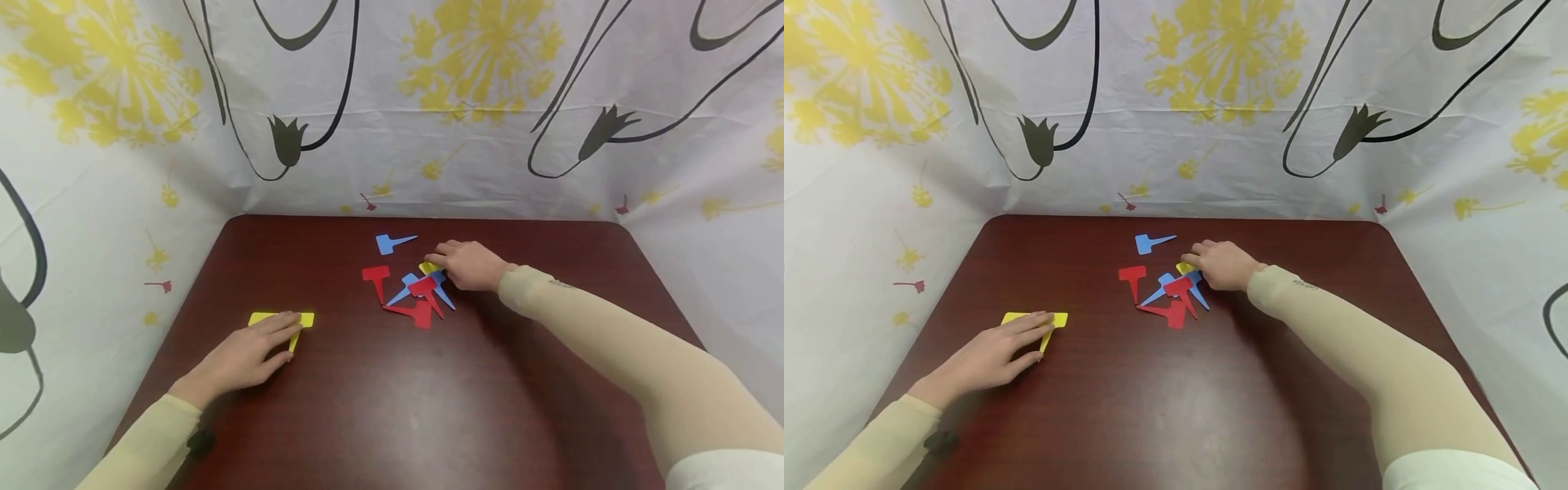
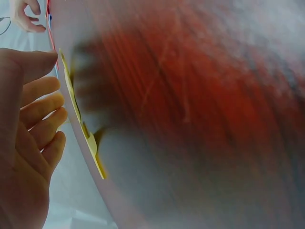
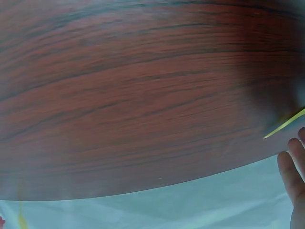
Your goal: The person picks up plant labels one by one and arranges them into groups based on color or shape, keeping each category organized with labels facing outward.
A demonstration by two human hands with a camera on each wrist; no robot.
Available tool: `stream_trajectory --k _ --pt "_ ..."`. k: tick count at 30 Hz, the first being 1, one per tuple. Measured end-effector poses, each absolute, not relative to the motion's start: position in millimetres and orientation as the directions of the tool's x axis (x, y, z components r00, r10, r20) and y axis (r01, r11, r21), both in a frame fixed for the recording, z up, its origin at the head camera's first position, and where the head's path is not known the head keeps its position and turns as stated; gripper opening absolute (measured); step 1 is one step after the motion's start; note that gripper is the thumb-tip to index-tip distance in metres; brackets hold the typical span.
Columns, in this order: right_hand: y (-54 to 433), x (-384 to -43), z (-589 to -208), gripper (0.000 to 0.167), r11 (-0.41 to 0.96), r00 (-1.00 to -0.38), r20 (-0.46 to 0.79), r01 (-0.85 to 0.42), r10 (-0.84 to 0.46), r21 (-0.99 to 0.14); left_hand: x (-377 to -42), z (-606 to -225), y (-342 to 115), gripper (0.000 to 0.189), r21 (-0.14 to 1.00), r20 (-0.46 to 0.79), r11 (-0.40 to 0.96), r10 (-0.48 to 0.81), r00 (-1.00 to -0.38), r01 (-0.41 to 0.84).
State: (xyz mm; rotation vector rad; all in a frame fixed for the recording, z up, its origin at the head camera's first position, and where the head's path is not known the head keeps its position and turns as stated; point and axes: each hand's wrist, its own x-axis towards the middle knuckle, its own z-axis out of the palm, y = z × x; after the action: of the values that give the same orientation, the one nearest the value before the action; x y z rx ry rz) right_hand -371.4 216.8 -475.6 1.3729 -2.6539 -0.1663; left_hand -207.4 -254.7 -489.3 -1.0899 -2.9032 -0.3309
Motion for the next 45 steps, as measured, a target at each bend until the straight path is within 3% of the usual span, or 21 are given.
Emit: stream_trajectory --k 9,17,30,38,45 --pt "232.5 -370.1 -477.9 0.043 0.6 -0.601 0.054 -0.782 -0.798 0.169 -208.9 -491.3 -256.1 0.057 0.204 0.091 0.719 0.661 -0.744 0.664" --pt "241.4 -370.1 -483.0 0.039 0.559 -0.544 0.129 -0.797 -0.829 0.228 -208.7 -493.7 -256.2 0.059 0.198 0.081 0.723 0.66 -0.746 0.662" --pt "245.5 -368.0 -481.3 0.043 0.477 -0.479 0.078 -0.819 -0.874 0.317 -209.8 -495.3 -255.5 0.053 0.207 0.094 0.704 0.676 -0.731 0.679" --pt "248.7 -367.5 -483.5 0.043 0.461 -0.461 0.08 -0.829 -0.884 0.317 -210.1 -495.3 -255.1 0.056 0.197 0.098 0.697 0.686 -0.721 0.69" --pt "254.7 -368.3 -477.3 0.033 0.442 -0.428 0.121 -0.826 -0.896 0.349 -213.8 -493.9 -254.8 0.056 0.207 0.092 0.689 0.693 -0.715 0.694"
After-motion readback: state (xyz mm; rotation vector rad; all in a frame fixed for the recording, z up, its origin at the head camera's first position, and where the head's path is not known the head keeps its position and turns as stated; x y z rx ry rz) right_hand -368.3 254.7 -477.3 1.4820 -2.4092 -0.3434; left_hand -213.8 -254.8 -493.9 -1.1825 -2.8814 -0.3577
